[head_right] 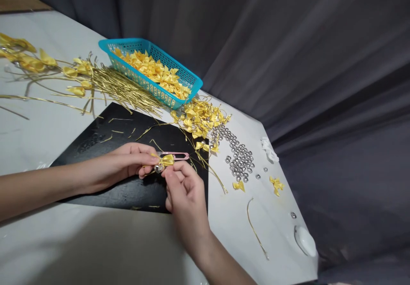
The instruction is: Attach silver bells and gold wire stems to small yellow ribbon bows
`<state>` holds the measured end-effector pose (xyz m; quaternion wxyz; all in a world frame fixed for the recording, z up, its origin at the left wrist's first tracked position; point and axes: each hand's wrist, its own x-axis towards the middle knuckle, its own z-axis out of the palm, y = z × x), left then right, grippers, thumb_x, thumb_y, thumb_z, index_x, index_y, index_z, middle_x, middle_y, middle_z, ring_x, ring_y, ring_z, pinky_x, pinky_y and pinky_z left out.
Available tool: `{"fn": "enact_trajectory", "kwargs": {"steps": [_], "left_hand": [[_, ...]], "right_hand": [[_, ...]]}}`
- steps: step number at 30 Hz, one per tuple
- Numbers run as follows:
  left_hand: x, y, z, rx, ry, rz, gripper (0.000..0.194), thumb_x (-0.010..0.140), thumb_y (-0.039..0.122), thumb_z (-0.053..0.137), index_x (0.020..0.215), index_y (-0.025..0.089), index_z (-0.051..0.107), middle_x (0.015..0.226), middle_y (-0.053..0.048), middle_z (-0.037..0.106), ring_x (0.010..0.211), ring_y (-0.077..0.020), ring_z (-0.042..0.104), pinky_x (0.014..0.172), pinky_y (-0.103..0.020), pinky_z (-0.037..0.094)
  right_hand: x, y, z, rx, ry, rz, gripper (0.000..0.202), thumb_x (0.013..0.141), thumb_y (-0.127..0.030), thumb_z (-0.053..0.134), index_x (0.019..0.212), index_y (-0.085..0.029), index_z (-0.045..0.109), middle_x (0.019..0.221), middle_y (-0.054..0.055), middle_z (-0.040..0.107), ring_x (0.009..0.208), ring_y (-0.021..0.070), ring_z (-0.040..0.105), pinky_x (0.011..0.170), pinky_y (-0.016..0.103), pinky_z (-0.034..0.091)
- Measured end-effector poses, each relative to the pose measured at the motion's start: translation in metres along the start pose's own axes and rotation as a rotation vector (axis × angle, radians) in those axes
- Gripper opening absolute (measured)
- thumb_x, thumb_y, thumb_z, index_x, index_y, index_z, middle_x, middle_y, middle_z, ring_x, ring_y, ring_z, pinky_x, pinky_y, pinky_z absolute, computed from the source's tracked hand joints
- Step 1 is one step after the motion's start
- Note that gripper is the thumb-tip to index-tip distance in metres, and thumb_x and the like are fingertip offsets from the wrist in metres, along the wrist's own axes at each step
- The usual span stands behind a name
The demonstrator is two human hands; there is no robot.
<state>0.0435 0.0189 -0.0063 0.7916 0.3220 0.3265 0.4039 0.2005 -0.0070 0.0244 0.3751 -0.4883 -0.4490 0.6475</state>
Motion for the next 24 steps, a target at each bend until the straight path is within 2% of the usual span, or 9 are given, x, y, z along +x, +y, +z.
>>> {"fn": "enact_trajectory", "kwargs": {"steps": [4,9,16,24], "left_hand": [[0.0001,-0.0004,-0.0014,-0.026,-0.025,-0.025,0.016,0.073,0.021,0.067,0.060,0.012,0.062,0.053,0.004,0.054,0.051,-0.0035,0.045,0.051,-0.013,0.038],[0.0010,-0.0001,-0.0028,-0.030,-0.076,-0.047,0.016,0.074,0.023,0.066,0.063,0.011,0.063,0.053,0.004,0.054,0.050,-0.0030,0.044,0.050,-0.012,0.037],[-0.0006,-0.0010,-0.0024,-0.039,-0.067,-0.058,0.014,0.073,0.022,0.067,0.064,0.011,0.064,0.054,0.003,0.055,0.051,-0.0032,0.045,0.050,-0.012,0.038],[0.0002,-0.0015,-0.0027,-0.021,-0.065,-0.054,0.014,0.073,0.022,0.066,0.063,0.012,0.064,0.056,0.003,0.055,0.052,-0.0042,0.045,0.052,-0.014,0.039]], "right_hand": [[-0.0001,0.0029,0.0050,-0.229,0.107,-0.171,0.015,0.080,-0.030,0.055,0.070,-0.019,0.051,0.048,-0.011,0.027,0.037,0.0037,0.017,0.033,0.016,0.015],[-0.0039,0.0032,0.0080,-0.379,0.126,-0.276,0.015,0.083,-0.025,0.048,0.069,-0.020,0.049,0.048,-0.009,0.028,0.038,0.0051,0.022,0.034,0.017,0.017],[-0.0071,0.0043,0.0058,-0.446,0.157,-0.298,0.014,0.085,-0.025,0.046,0.074,-0.019,0.051,0.049,-0.009,0.033,0.039,0.0049,0.023,0.034,0.017,0.016],[-0.0089,0.0017,0.0072,-0.550,0.171,-0.325,0.016,0.085,-0.023,0.045,0.071,-0.018,0.051,0.049,-0.009,0.031,0.041,0.0051,0.021,0.035,0.017,0.016]]}}
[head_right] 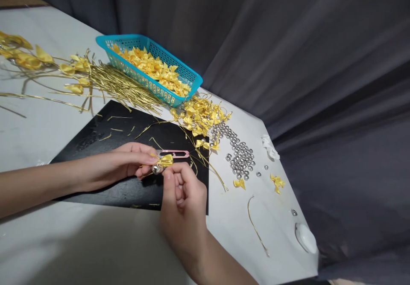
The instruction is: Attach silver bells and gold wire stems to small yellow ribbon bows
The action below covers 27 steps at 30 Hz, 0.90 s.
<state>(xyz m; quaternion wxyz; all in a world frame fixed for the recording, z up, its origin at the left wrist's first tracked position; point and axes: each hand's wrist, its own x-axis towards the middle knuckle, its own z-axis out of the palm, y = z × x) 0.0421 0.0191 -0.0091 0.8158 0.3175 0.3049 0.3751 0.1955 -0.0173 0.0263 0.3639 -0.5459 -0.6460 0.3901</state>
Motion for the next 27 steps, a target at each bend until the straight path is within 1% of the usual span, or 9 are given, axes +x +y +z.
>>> {"fn": "enact_trajectory", "kwargs": {"steps": [10,15,21,27], "left_hand": [[-0.0004,0.0001,-0.0005,0.010,0.008,-0.003,0.014,0.072,0.023,0.067,0.063,0.013,0.064,0.056,0.003,0.054,0.052,-0.0051,0.044,0.052,-0.016,0.038],[-0.0001,0.0006,0.0002,0.008,0.000,0.002,0.015,0.073,0.023,0.066,0.063,0.013,0.063,0.054,0.004,0.054,0.051,-0.0046,0.044,0.052,-0.015,0.037],[0.0000,0.0009,0.0013,0.014,0.007,0.002,0.017,0.074,0.023,0.065,0.061,0.013,0.061,0.053,0.004,0.053,0.051,-0.0049,0.043,0.051,-0.015,0.036],[-0.0006,0.0019,0.0029,0.018,-0.007,-0.004,0.018,0.073,0.023,0.065,0.058,0.013,0.060,0.051,0.004,0.052,0.050,-0.0054,0.041,0.051,-0.016,0.035]], "right_hand": [[0.0011,0.0009,-0.0029,-0.091,0.014,-0.032,0.016,0.084,-0.021,0.045,0.070,-0.018,0.050,0.050,-0.008,0.028,0.042,0.0057,0.023,0.036,0.018,0.018],[0.0000,0.0010,-0.0025,-0.075,0.015,-0.032,0.017,0.086,-0.023,0.044,0.071,-0.019,0.051,0.050,-0.008,0.030,0.041,0.0060,0.023,0.036,0.018,0.018],[-0.0006,0.0022,-0.0011,-0.058,0.014,-0.058,0.016,0.087,-0.023,0.045,0.073,-0.019,0.052,0.050,-0.007,0.035,0.041,0.0058,0.023,0.036,0.018,0.018],[-0.0009,0.0051,-0.0003,-0.077,0.023,-0.076,0.016,0.087,-0.022,0.044,0.073,-0.019,0.052,0.050,-0.008,0.031,0.040,0.0062,0.023,0.036,0.019,0.018]]}}
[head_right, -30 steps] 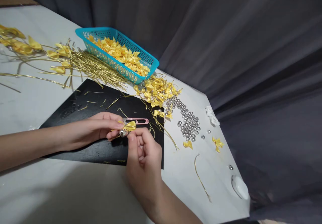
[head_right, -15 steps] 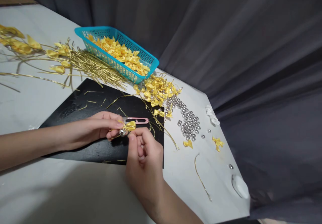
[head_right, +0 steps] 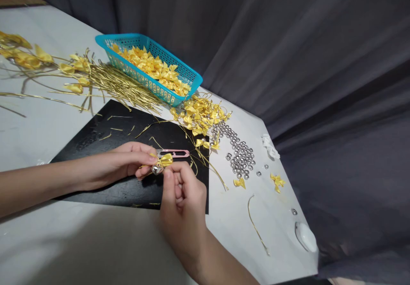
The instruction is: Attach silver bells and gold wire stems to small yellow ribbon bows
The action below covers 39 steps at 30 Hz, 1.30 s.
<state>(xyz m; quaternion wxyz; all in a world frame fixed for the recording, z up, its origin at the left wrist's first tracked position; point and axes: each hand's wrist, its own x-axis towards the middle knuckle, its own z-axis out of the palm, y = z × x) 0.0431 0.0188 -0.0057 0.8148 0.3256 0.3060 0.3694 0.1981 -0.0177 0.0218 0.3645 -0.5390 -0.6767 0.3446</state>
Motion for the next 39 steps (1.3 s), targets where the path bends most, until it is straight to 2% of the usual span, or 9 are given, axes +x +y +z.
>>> {"fn": "enact_trajectory", "kwargs": {"steps": [9,18,28,33,39], "left_hand": [[0.000,-0.001,0.000,0.034,0.033,0.003,0.018,0.071,0.024,0.066,0.058,0.014,0.059,0.050,0.005,0.051,0.049,-0.0055,0.039,0.050,-0.017,0.033],[0.000,0.000,0.002,0.031,0.060,0.005,0.020,0.071,0.022,0.065,0.054,0.015,0.057,0.047,0.005,0.049,0.047,-0.0057,0.038,0.049,-0.017,0.033],[0.000,0.002,0.005,0.052,0.118,0.019,0.023,0.068,0.023,0.067,0.050,0.015,0.055,0.045,0.006,0.048,0.047,-0.0055,0.039,0.049,-0.017,0.033],[0.000,0.001,0.005,0.062,0.138,0.029,0.020,0.067,0.021,0.067,0.052,0.015,0.056,0.046,0.006,0.049,0.046,-0.0046,0.039,0.049,-0.015,0.034],[-0.001,0.001,0.006,0.070,0.156,0.050,0.019,0.069,0.018,0.065,0.052,0.015,0.057,0.047,0.006,0.049,0.046,-0.0041,0.038,0.048,-0.015,0.034]], "right_hand": [[-0.001,0.003,0.002,-0.022,-0.006,-0.052,0.016,0.088,-0.021,0.043,0.074,-0.021,0.050,0.050,-0.008,0.027,0.040,0.0068,0.022,0.036,0.021,0.016],[-0.003,0.012,0.008,-0.011,0.002,-0.047,0.013,0.091,-0.023,0.041,0.080,-0.022,0.048,0.055,-0.006,0.034,0.044,0.0083,0.027,0.040,0.023,0.021],[0.002,0.013,0.007,-0.132,0.064,-0.193,0.014,0.089,-0.017,0.041,0.083,-0.021,0.053,0.062,-0.003,0.048,0.053,0.0104,0.044,0.047,0.023,0.032],[0.001,0.015,0.008,-0.168,0.075,-0.236,0.015,0.088,-0.013,0.043,0.085,-0.022,0.054,0.066,-0.002,0.053,0.057,0.0106,0.049,0.050,0.023,0.036],[0.002,0.018,0.004,-0.336,0.081,-0.395,0.021,0.084,-0.006,0.044,0.094,-0.020,0.055,0.076,0.001,0.061,0.059,0.0115,0.053,0.054,0.024,0.041]]}}
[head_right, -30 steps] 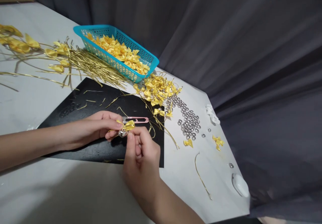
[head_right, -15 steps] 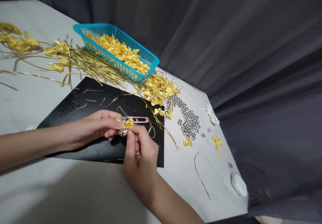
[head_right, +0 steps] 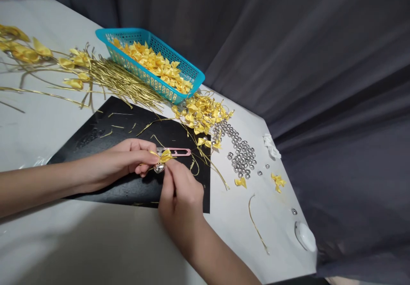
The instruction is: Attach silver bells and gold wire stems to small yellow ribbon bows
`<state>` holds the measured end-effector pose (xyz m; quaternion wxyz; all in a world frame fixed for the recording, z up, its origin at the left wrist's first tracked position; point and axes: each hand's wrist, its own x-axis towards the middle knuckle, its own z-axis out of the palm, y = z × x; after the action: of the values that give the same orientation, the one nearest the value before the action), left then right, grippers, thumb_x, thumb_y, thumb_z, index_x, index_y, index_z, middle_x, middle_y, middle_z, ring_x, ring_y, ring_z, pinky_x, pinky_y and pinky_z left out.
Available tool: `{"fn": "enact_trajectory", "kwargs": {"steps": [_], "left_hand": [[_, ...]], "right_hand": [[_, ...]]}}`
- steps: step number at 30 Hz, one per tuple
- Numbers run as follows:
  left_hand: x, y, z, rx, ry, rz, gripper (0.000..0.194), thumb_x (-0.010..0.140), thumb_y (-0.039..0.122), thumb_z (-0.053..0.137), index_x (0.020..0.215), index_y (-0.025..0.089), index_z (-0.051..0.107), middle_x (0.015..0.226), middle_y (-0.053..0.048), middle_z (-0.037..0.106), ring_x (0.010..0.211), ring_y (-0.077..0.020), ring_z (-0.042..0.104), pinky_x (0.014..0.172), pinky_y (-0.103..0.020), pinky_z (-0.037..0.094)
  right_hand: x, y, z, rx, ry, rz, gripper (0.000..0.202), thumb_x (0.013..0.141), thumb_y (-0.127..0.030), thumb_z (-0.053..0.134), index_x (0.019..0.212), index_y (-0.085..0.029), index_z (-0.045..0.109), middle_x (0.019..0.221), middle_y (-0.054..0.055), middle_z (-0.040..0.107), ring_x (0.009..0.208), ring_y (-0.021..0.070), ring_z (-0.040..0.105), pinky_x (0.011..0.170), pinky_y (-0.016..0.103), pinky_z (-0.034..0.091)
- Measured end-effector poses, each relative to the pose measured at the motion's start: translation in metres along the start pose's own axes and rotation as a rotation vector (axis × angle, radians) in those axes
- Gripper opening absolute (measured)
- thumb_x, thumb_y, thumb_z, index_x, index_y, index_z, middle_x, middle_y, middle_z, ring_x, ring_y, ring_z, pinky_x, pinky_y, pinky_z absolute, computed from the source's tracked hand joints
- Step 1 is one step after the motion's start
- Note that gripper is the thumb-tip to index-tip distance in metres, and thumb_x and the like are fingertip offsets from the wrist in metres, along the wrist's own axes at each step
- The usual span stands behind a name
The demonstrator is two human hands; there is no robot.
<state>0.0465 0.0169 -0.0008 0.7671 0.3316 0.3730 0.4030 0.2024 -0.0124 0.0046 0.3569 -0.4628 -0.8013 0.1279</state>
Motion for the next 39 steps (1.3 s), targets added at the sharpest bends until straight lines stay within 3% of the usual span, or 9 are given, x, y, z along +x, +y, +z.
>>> {"fn": "enact_trajectory", "kwargs": {"steps": [5,11,26,33,39], "left_hand": [[0.001,-0.002,-0.002,-0.014,-0.026,-0.008,0.018,0.069,0.018,0.065,0.053,0.014,0.057,0.046,0.006,0.049,0.045,-0.0040,0.038,0.047,-0.014,0.034],[0.002,-0.003,-0.003,-0.024,-0.052,-0.004,0.019,0.069,0.020,0.065,0.054,0.014,0.056,0.046,0.007,0.049,0.045,-0.0033,0.038,0.048,-0.013,0.036],[-0.001,-0.004,-0.002,-0.094,-0.077,-0.044,0.022,0.070,0.019,0.065,0.051,0.014,0.054,0.045,0.006,0.045,0.046,-0.0044,0.036,0.047,-0.013,0.037],[0.000,-0.006,-0.002,-0.166,-0.176,-0.104,0.020,0.068,0.019,0.064,0.052,0.014,0.055,0.045,0.006,0.045,0.045,-0.0048,0.036,0.046,-0.013,0.038],[-0.001,-0.007,-0.002,-0.129,-0.147,-0.104,0.017,0.066,0.020,0.066,0.054,0.014,0.055,0.048,0.005,0.046,0.047,-0.0049,0.038,0.045,-0.013,0.038]], "right_hand": [[0.001,0.002,-0.001,-0.093,-0.028,-0.084,0.024,0.084,-0.004,0.043,0.098,-0.017,0.056,0.073,0.001,0.060,0.063,0.0113,0.056,0.059,0.022,0.044],[0.001,0.003,0.001,-0.097,0.040,-0.132,0.021,0.085,-0.004,0.042,0.095,-0.015,0.057,0.070,0.001,0.059,0.060,0.0099,0.055,0.058,0.019,0.045],[0.000,0.000,0.004,-0.109,0.076,-0.135,0.024,0.083,-0.004,0.043,0.096,-0.016,0.058,0.068,0.001,0.060,0.057,0.0101,0.055,0.055,0.019,0.045],[0.002,-0.008,-0.004,-0.044,0.088,-0.112,0.019,0.082,-0.004,0.046,0.089,-0.016,0.060,0.068,0.000,0.057,0.058,0.0085,0.055,0.056,0.018,0.045],[0.001,-0.010,-0.007,-0.062,0.089,-0.133,0.022,0.082,-0.005,0.045,0.091,-0.017,0.060,0.071,0.001,0.058,0.061,0.0089,0.056,0.057,0.018,0.048]]}}
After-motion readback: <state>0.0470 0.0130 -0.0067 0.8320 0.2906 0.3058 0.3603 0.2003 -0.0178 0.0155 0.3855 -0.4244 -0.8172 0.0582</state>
